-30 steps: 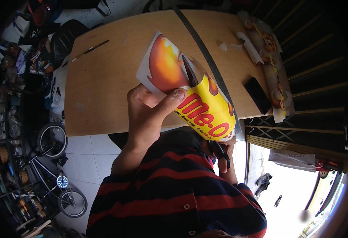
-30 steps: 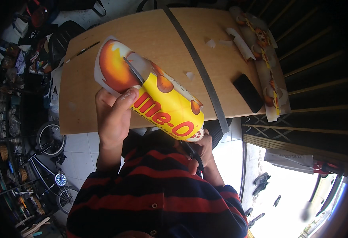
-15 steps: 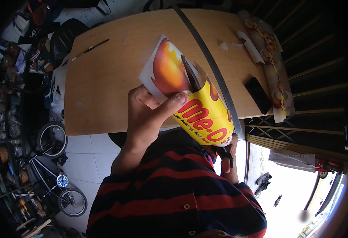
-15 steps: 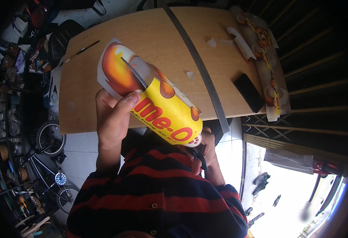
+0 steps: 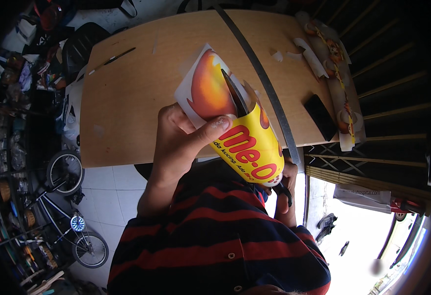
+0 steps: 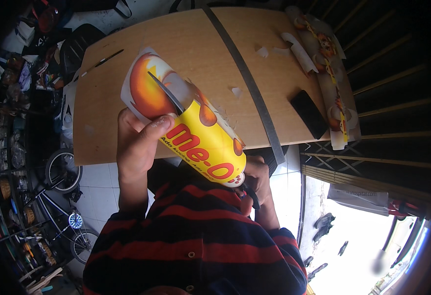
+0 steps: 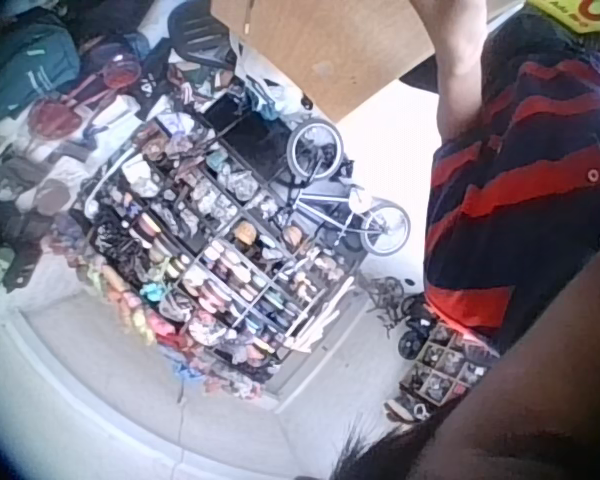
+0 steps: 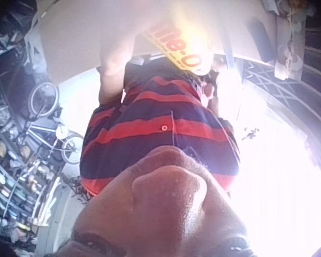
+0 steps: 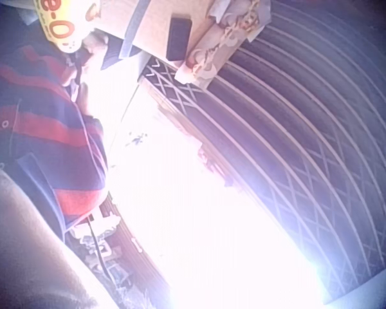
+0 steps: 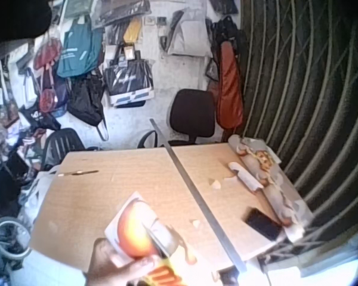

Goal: The person cuts a printed paper advertisement featuring a cartoon cat using shears.

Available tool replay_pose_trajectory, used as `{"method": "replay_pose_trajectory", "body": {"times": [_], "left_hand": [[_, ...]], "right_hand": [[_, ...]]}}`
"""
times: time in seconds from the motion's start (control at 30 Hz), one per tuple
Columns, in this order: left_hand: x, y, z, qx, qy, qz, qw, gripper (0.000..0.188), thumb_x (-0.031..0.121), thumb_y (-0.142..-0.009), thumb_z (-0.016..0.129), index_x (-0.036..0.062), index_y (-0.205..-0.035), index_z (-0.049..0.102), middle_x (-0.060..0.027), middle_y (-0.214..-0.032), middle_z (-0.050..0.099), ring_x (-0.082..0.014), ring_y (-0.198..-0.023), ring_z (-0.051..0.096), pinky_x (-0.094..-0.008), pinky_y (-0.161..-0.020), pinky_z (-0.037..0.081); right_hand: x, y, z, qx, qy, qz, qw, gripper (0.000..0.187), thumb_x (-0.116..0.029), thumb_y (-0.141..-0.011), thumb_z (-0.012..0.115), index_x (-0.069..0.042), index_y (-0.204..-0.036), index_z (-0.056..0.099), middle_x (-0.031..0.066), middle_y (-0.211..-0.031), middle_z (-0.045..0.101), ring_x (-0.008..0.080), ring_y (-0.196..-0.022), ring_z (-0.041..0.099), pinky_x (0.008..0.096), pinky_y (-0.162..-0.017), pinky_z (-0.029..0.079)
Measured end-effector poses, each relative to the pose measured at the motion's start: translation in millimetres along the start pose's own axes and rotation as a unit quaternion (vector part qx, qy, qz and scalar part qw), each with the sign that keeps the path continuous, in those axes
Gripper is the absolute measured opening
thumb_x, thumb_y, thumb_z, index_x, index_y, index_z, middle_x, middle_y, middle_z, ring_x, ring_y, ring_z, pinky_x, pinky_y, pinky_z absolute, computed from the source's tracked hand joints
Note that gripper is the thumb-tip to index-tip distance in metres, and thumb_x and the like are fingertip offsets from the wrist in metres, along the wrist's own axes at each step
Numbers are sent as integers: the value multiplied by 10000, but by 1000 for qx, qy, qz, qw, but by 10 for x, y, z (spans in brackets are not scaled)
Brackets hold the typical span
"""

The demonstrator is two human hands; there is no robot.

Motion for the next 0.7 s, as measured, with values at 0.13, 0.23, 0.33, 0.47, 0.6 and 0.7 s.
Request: {"method": "replay_pose_trajectory", "body": {"times": [0.13, 0.23, 0.33, 0.47, 0.6, 0.7], "left_hand": [[5, 4, 1, 9, -2, 0, 1000, 182, 61, -775, 644, -45, -912, 586, -62, -868, 629, -94, -800, 588, -238, -742, 464], [-18, 7, -1, 10, 2, -4, 1000, 184, 60, -775, 644, -42, -917, 586, -64, -871, 629, -96, -805, 588, -240, -745, 466], [-36, 6, 15, -3, 4, -16, 1000, 183, 54, -774, 644, -41, -918, 586, -68, -877, 628, -101, -811, 589, -245, -751, 468], [-56, 18, 33, -14, 12, -33, 999, 201, 45, -771, 642, -40, -940, 574, -73, -906, 619, -115, -851, 585, -253, -776, 467], [16, -20, -9, 7, -32, -4, 999, 306, 92, -743, 678, -34, -989, 546, -79, -958, 591, -121, -905, 547, -273, -802, 434], [192, -102, -200, 53, -188, 103, 975, 395, 151, -700, 716, -20, -1006, 535, -74, -978, 570, -118, -889, 508, -280, -795, 388]], "right_hand": [[4, 4, 4, -1, 8, -1, 1000, 836, -689, -475, 693, 57, -843, 601, 9, -548, 518, 78, -438, 488, 193, -463, 355], [2, 7, 5, 1, 16, -3, 1000, 835, -697, -475, 689, 53, -833, 603, 4, -539, 513, 78, -437, 485, 196, -463, 350], [-27, 2, 8, 0, 27, -5, 1000, 834, -704, -474, 686, 49, -823, 604, -1, -530, 507, 78, -435, 482, 199, -463, 344], [-25, 4, -5, -1, 40, -9, 999, 833, -715, -474, 680, 44, -809, 607, -8, -518, 499, 78, -434, 478, 203, -462, 338], [-38, 13, -22, -1, 52, -14, 999, 832, -725, -473, 675, 39, -795, 609, -14, -506, 492, 78, -432, 473, 206, -462, 331], [-47, 10, -27, -2, 63, -19, 998, 831, -733, -473, 671, 36, -785, 611, -19, -497, 486, 78, -431, 470, 209, -461, 326]]}}
Point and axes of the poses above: each hand's wrist, its own y-axis away from the middle knuckle, its own z-axis out of the palm, x = y × z, the point moved 4 cm from there along -y, towards the middle knuckle
